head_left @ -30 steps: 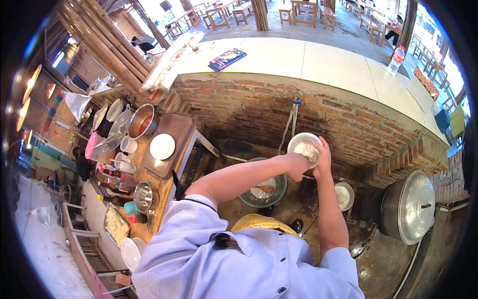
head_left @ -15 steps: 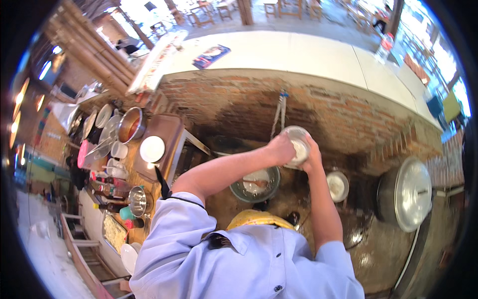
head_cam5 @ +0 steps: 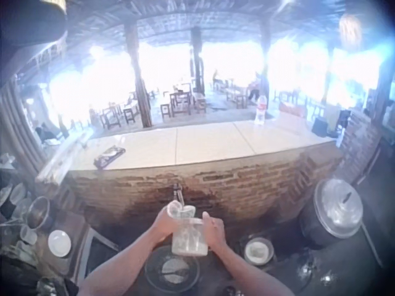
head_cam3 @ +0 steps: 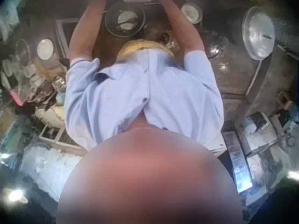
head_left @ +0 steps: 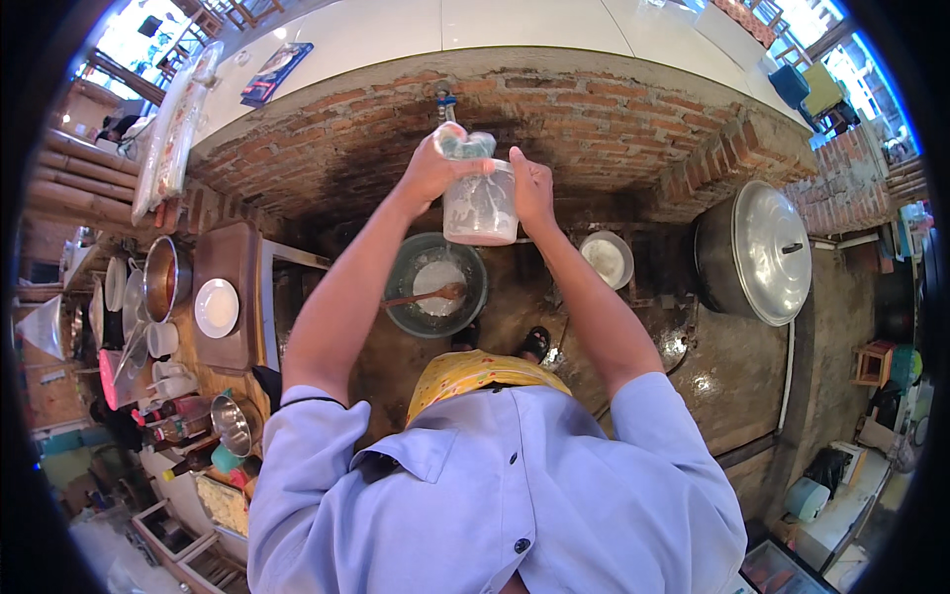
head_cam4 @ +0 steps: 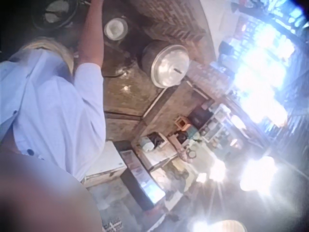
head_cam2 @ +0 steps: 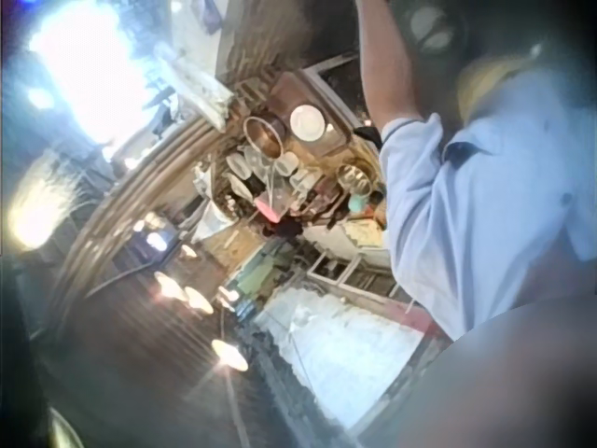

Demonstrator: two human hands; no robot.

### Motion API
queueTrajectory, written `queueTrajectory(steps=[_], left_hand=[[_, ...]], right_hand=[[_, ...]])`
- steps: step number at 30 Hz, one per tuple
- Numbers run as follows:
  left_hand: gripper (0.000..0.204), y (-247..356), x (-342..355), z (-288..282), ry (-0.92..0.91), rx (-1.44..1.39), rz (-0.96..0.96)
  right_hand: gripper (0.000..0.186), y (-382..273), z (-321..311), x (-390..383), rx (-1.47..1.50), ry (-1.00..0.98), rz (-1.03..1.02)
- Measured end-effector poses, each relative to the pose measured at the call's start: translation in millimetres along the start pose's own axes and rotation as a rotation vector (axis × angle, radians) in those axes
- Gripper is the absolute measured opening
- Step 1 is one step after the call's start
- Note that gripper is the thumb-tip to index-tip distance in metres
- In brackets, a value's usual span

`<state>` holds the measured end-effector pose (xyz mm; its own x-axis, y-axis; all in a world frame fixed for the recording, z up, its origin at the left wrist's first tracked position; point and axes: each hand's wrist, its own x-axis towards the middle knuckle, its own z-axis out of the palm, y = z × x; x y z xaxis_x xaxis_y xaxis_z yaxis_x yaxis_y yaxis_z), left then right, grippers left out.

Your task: The person gathers several white plates and carries them across the kitchen. They then pick up two clear plastic containers, one containing a white substance, and fill them with water from a tap.

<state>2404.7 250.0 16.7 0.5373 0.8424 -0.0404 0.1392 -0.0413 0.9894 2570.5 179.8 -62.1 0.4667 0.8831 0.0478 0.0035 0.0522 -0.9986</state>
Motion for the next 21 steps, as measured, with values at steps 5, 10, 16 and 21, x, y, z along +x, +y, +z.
queueTrajectory(steps=[5,10,16,21], left_hand=[[0.034,-26.1,-29.9,43.8,0.645,0.513,0.470],[0.027,-45.6,-48.9,49.5,0.563,0.674,0.622],[0.032,-56.3,-24.9,-5.6,0.505,-0.091,-0.154],[0.035,-33.2,-35.9,25.0,0.604,0.631,0.424]], right_hand=[[0.057,-3.4,30.9,3.6,-0.286,0.216,-0.080],[0.058,1.0,45.7,0.5,-0.409,0.239,-0.069],[0.057,-26.0,56.3,10.0,-0.458,0.099,-0.221],[0.061,-32.2,62.9,22.0,-0.549,0.199,-0.147]])
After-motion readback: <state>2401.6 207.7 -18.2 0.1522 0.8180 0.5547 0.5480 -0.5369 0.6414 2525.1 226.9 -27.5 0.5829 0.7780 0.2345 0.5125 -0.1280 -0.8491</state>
